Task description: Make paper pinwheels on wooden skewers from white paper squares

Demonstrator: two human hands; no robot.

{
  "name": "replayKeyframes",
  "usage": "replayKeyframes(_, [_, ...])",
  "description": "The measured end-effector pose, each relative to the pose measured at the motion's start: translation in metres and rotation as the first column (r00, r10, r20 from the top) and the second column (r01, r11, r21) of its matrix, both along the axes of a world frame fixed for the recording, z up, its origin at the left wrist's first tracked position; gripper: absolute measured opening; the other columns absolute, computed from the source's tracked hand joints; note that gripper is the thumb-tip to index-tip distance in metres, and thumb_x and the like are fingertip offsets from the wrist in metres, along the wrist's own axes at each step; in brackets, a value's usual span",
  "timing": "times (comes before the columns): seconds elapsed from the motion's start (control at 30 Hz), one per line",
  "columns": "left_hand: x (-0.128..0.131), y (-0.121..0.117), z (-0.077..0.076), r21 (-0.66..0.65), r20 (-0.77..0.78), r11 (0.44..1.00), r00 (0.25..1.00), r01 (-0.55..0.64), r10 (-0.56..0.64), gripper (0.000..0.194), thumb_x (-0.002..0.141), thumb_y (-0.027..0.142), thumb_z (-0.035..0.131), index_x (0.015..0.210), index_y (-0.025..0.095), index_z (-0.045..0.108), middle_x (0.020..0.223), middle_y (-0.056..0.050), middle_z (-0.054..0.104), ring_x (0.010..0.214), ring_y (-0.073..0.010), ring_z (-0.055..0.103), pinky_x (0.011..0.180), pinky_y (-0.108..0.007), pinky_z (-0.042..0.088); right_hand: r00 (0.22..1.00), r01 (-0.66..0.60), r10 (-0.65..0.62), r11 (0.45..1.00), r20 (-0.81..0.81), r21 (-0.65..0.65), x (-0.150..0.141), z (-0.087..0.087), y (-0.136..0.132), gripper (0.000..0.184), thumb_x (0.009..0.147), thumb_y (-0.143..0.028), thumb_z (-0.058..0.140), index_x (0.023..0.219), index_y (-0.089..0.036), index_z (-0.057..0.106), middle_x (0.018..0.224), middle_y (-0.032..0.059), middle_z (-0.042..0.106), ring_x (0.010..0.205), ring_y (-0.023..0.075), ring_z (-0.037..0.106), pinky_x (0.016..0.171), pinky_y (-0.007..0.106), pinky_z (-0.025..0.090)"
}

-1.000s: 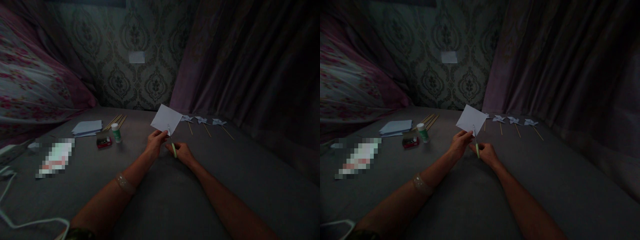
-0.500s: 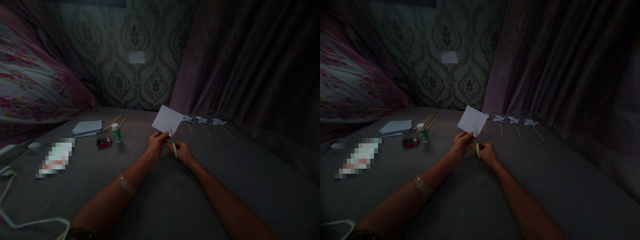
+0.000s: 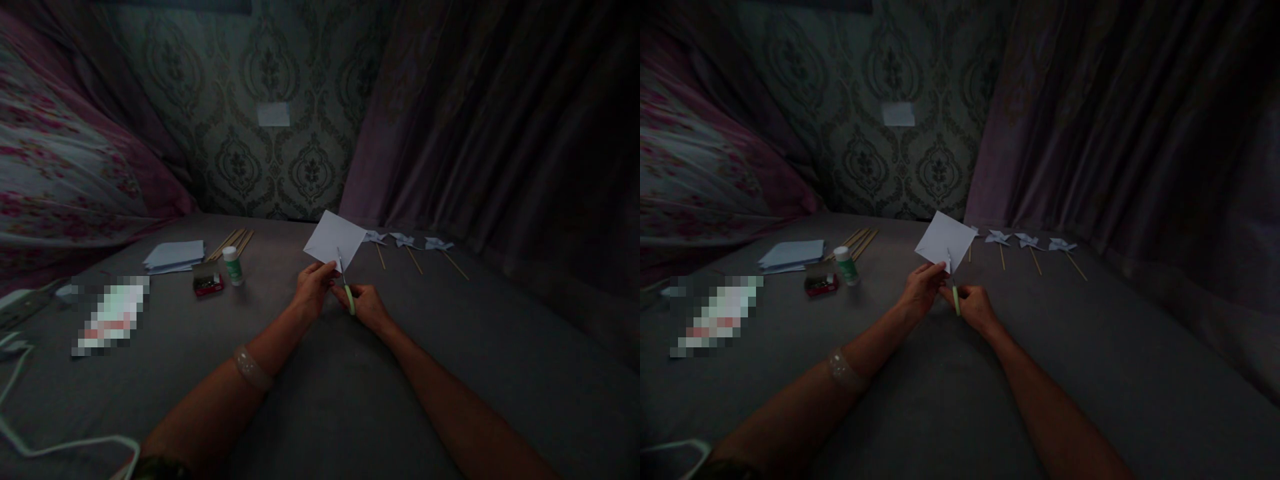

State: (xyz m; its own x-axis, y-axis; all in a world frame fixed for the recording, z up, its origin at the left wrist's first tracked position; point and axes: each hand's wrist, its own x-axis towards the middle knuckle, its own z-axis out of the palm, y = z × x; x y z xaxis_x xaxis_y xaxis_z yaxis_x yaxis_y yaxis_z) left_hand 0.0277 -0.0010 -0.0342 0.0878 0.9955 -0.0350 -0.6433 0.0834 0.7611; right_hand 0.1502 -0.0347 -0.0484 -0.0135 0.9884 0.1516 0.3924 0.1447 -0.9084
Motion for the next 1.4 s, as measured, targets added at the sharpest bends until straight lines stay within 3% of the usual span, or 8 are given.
replayKeyframes(1.4, [-0.001, -0.0042, 0.0043, 0.001, 0.025, 0.999, 0.999, 0.047, -0.047, 0.031, 0.049, 0.025, 0.083, 0.062, 0.014, 0.058, 0.06, -0.001, 0.061, 0.057, -0.0115, 0.058, 0.051, -0.024, 0.034, 1.0, 0.004, -0.004, 1.0, -0.008, 0.011, -0.0006, 0.0009, -0.0007, 0.058, 0.061, -0.072, 0.062, 0.046, -0.017, 0.051, 0.045, -0.002, 0.046, 0.044, 0.0089, 0.038, 0.044, 0.024, 0.028])
